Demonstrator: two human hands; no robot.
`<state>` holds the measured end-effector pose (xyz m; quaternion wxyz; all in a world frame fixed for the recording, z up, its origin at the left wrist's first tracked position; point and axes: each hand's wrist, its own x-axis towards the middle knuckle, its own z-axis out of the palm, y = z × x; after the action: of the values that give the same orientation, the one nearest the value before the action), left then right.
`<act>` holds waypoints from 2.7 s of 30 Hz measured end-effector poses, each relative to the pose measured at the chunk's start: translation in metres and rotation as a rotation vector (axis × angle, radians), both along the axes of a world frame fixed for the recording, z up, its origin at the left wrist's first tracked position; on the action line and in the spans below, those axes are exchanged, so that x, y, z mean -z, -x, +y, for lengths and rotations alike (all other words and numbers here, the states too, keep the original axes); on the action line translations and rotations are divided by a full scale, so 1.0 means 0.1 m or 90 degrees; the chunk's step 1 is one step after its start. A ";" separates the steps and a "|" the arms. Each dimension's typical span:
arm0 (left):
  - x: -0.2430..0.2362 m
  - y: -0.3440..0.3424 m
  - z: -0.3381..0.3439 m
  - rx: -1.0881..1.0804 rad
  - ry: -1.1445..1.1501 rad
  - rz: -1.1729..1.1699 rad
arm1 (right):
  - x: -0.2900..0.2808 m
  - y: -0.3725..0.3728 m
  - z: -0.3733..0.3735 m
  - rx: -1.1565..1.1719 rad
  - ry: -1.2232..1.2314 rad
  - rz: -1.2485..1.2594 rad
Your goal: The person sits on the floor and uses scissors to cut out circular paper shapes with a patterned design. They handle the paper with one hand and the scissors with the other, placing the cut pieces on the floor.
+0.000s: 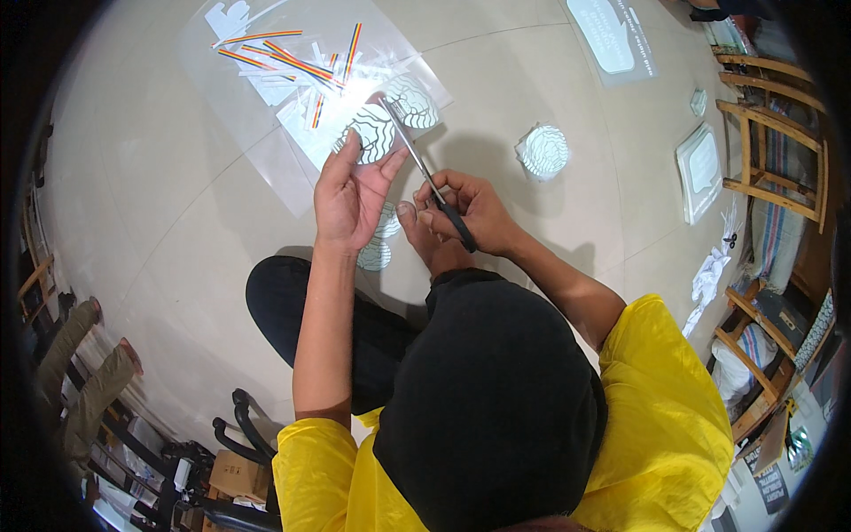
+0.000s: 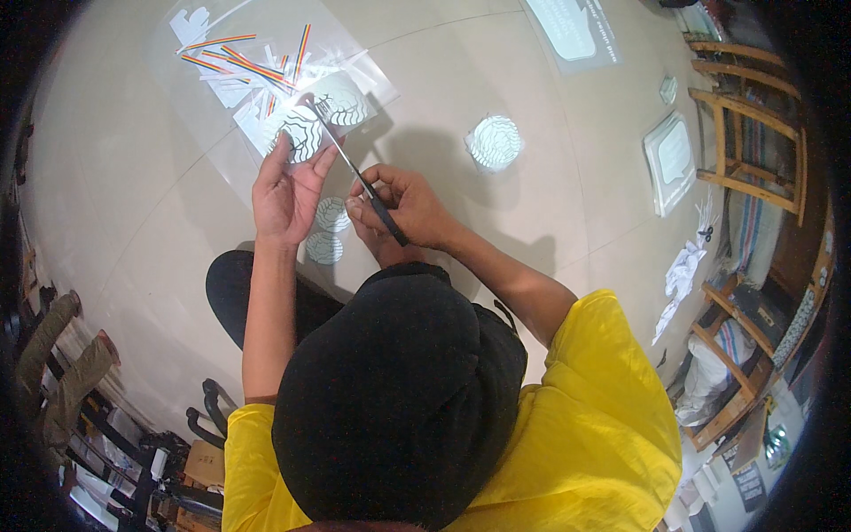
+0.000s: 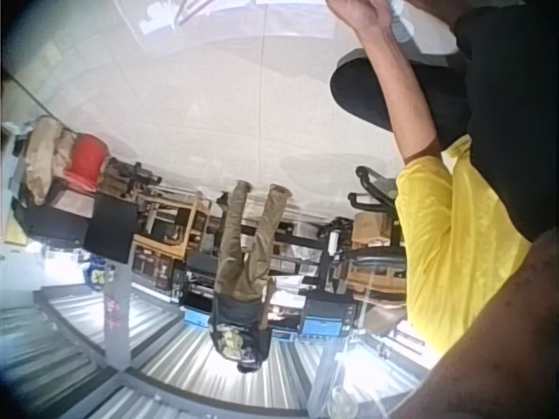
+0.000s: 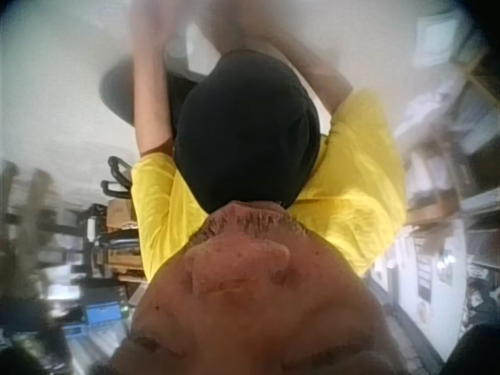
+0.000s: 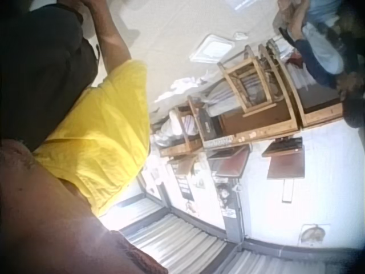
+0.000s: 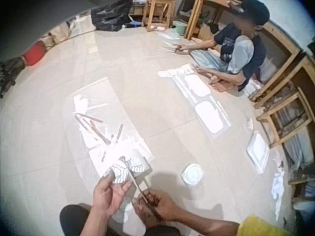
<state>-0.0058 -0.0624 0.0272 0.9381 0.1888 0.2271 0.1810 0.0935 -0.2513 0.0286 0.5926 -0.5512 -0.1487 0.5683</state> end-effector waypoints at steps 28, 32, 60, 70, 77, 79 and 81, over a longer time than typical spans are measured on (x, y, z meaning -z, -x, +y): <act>0.01 0.03 0.01 -0.002 0.018 -0.027 | -0.01 0.03 0.00 0.015 0.003 -0.023; 0.00 0.01 0.01 -0.011 0.017 -0.034 | -0.06 0.01 0.01 0.005 0.029 -0.002; 0.01 0.10 -0.06 0.020 0.017 0.009 | -0.13 0.03 0.02 0.012 0.063 0.015; -0.05 0.07 -0.09 0.020 0.029 -0.004 | -0.05 0.01 0.01 0.010 0.016 -0.040; -0.02 0.11 -0.14 0.034 0.032 0.015 | -0.10 0.00 0.04 0.022 0.050 -0.018; 0.01 0.12 -0.14 0.043 0.037 0.017 | -0.04 0.01 0.03 0.028 0.068 -0.010; -0.01 0.12 -0.15 0.033 0.037 0.035 | -0.06 0.02 0.04 0.028 0.074 -0.010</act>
<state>-0.0175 -0.0779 0.0284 0.9408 0.1725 0.2531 0.1451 0.0920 -0.2473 0.0346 0.5705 -0.5923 -0.1083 0.5586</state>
